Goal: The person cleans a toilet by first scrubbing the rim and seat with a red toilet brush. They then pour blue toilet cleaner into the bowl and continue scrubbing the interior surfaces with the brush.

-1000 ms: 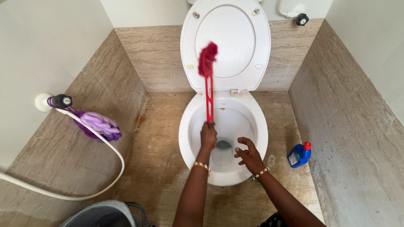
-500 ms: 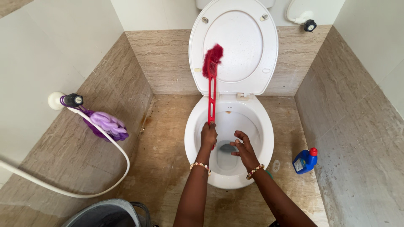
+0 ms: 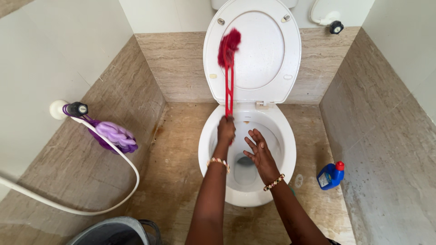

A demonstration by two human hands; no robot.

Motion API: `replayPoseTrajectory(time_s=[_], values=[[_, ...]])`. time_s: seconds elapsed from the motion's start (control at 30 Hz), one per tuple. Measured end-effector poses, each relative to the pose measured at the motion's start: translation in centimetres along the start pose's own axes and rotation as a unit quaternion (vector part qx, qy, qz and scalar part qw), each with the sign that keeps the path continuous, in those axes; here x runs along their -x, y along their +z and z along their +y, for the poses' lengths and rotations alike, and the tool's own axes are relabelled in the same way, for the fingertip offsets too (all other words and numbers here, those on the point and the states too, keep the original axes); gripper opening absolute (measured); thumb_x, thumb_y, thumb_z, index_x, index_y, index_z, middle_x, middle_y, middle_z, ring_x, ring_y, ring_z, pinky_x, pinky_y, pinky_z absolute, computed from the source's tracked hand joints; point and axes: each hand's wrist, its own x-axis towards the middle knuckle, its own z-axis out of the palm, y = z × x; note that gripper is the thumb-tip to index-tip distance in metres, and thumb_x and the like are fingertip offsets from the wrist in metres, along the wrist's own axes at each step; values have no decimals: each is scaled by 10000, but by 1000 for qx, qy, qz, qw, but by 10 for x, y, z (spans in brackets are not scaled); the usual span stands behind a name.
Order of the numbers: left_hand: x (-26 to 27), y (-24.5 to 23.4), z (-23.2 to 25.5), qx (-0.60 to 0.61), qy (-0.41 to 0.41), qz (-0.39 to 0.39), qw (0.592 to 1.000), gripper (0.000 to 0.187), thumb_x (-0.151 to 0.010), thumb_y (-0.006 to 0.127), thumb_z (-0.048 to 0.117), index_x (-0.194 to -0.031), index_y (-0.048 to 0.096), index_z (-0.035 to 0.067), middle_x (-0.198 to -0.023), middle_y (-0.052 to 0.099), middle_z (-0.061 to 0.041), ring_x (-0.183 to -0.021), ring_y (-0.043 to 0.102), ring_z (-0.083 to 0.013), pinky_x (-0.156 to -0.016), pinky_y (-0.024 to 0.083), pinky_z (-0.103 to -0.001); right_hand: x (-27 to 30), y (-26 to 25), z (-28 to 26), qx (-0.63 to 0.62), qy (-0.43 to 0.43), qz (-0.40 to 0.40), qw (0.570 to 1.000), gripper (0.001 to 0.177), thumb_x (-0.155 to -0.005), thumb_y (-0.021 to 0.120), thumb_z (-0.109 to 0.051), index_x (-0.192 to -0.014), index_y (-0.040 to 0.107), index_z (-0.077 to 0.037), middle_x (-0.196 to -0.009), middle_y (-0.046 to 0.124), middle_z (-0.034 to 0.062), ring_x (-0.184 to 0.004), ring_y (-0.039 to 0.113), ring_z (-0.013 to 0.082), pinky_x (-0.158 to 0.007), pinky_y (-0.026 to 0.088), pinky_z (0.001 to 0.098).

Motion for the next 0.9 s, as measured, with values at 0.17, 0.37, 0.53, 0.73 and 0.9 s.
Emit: replayPoseTrajectory(time_s=[0.17, 0.37, 0.53, 0.73, 0.9], values=[[44, 0, -63, -1, -28, 3, 1000, 440, -1042, 445, 428, -1110, 655, 47, -626, 582, -93, -455, 546, -208, -428, 442, -383, 7, 14, 15, -7, 42, -32, 999, 784, -1009, 268, -607, -1630, 134, -147, -1712, 208, 62, -1568, 241, 234, -1202, 296, 438], [21, -23, -15, -22, -5, 3, 1000, 462, -1050, 419, 469, -1097, 639, 65, -631, 593, -80, -433, 549, -206, -405, 439, -373, 15, 23, -1, -16, 61, -30, 998, 821, -983, 272, -648, -1623, 157, -146, -1695, 248, 77, -1546, 286, 257, -1196, 319, 473], [-3, -28, 38, -61, -15, 10, 998, 430, -1051, 414, 454, -1088, 635, 87, -684, 624, -101, -478, 573, -224, -425, 456, -382, 21, 28, -21, -44, 83, -12, 996, 810, -980, 272, -645, -1594, 253, -118, -1608, 405, 109, -1429, 465, 288, -1099, 437, 512], [20, -11, -28, -114, -33, 41, 992, 430, -1037, 409, 463, -1130, 629, 106, -963, 735, -175, -787, 723, -367, -636, 570, -476, 22, 26, -31, -84, 87, 14, 993, 739, -999, 290, -616, -1532, 344, -108, -1488, 511, 122, -1254, 581, 263, -970, 527, 472], [-3, -16, -47, -177, 14, 77, 981, 463, -1038, 409, 483, -1142, 640, 96, -1085, 723, -220, -1019, 670, -452, -879, 509, -549, 26, 23, -40, -95, 102, 30, 990, 686, -1005, 295, -603, -1469, 410, -111, -1345, 593, 115, -1105, 646, 247, -888, 564, 443]])
